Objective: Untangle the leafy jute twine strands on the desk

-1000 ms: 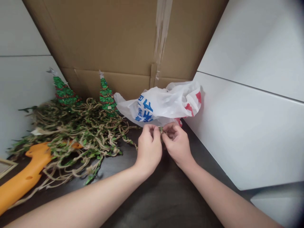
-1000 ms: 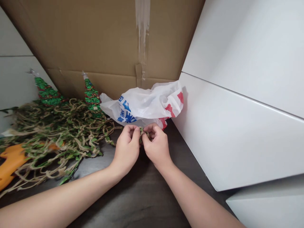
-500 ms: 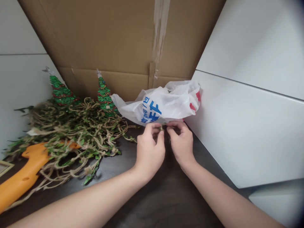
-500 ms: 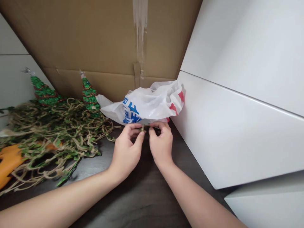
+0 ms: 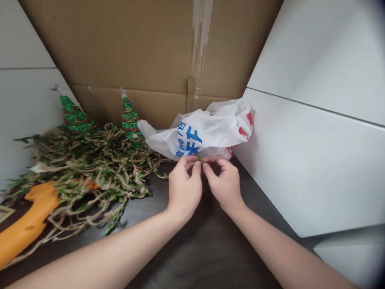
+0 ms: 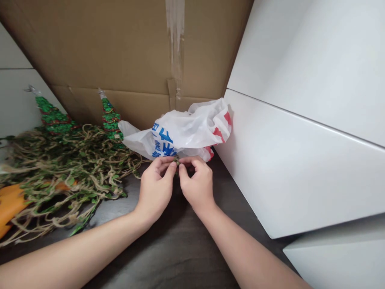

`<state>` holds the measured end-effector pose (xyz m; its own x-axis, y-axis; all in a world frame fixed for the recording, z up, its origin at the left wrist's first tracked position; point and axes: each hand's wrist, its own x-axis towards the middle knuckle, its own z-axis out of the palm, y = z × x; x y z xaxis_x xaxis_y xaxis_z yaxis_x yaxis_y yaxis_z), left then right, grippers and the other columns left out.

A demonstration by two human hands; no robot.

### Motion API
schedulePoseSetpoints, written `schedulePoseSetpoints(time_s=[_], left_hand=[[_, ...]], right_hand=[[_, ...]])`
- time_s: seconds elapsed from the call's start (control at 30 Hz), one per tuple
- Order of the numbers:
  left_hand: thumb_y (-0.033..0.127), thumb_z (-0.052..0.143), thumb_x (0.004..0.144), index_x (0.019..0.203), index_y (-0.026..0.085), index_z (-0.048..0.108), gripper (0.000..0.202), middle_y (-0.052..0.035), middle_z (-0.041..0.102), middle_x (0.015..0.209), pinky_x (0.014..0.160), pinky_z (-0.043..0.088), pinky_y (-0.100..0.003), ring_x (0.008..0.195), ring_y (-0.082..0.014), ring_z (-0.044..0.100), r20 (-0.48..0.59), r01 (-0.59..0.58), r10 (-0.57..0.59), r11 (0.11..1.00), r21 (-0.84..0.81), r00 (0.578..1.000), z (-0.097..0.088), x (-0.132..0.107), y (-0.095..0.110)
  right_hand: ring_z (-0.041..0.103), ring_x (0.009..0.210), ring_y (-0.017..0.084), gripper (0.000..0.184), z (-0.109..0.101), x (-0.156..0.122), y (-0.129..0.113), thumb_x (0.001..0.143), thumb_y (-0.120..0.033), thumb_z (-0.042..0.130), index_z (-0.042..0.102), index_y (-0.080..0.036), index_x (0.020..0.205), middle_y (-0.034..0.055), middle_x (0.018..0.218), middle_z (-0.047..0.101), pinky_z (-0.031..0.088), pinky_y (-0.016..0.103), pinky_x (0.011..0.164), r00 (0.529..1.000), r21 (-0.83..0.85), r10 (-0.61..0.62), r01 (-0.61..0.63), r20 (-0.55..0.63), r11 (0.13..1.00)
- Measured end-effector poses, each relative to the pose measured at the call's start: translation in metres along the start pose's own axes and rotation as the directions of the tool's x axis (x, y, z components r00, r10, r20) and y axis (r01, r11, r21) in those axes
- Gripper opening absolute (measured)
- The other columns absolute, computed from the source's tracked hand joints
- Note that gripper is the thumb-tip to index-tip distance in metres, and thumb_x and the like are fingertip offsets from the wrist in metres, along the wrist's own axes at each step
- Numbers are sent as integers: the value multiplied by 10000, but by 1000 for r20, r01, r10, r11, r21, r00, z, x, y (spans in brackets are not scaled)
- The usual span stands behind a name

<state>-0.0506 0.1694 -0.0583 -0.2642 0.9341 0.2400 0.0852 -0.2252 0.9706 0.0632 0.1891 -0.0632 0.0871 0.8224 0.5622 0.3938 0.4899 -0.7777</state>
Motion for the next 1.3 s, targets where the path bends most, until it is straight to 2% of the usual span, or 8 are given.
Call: schedulePoseSetpoints(time_s=[0.27, 0.5, 0.77, 0.87, 1.0, 1.3], left_hand=[[249, 628, 987, 1127, 201, 705, 167, -83, 808, 1099, 932, 575, -347, 1031, -230, 769, -4, -25, 25, 999, 31, 1000, 0, -2, -2], [277, 689, 940, 1011, 191, 704, 112, -73, 814, 964, 801, 559, -318, 875, -220, 768, -7, 33, -32, 997, 70, 999, 0, -1, 2], [278, 654, 944, 939, 179, 712, 115, -80, 784, 951, 842, 528, -327, 892, -217, 730, 3, 29, -30, 995, 98, 1000, 2, 1, -1], [266, 614, 957, 925, 183, 688, 116, -61, 767, 930, 816, 512, -318, 861, -204, 706, 4, 23, -24, 992, 120, 1000, 2, 1, -1], [247, 591, 952, 905, 190, 661, 102, -40, 744, 890, 770, 494, -304, 815, -192, 677, -3, 33, -33, 987, 159, 999, 1, 2, -1], [237, 582, 948, 908, 195, 648, 88, -32, 739, 897, 773, 485, -303, 828, -192, 678, -13, 16, -14, 985, 172, 1000, 1, 0, -1]], right_hand=[[730, 767, 225, 82, 2, 2, 1, 859, -280, 714, 748, -214, 895, 55, 861, 790, 586, 373, 740, 998, 22, 61, -61, 7, 998], [723, 763, 223, 85, 1, 3, 1, 865, -271, 686, 719, -203, 825, 53, 819, 770, 580, 368, 747, 995, 39, 100, -100, -7, 994], [727, 745, 219, 118, -1, 3, 2, 881, -293, 685, 730, -196, 832, 54, 812, 778, 575, 357, 720, 993, 62, 112, -113, 26, 992], [714, 717, 206, 101, 0, 3, 3, 884, -277, 682, 714, -196, 833, 42, 790, 763, 567, 342, 692, 995, 58, 87, -89, 46, 994], [696, 759, 195, 34, 2, 1, 3, 874, -221, 674, 676, -205, 903, 34, 862, 743, 562, 335, 715, 999, 40, 17, -19, 41, 999], [705, 882, 234, 140, 1, -2, 5, 883, -129, 626, 702, -212, 966, 51, 933, 743, 559, 397, 820, 993, -45, -95, 98, 71, 994]])
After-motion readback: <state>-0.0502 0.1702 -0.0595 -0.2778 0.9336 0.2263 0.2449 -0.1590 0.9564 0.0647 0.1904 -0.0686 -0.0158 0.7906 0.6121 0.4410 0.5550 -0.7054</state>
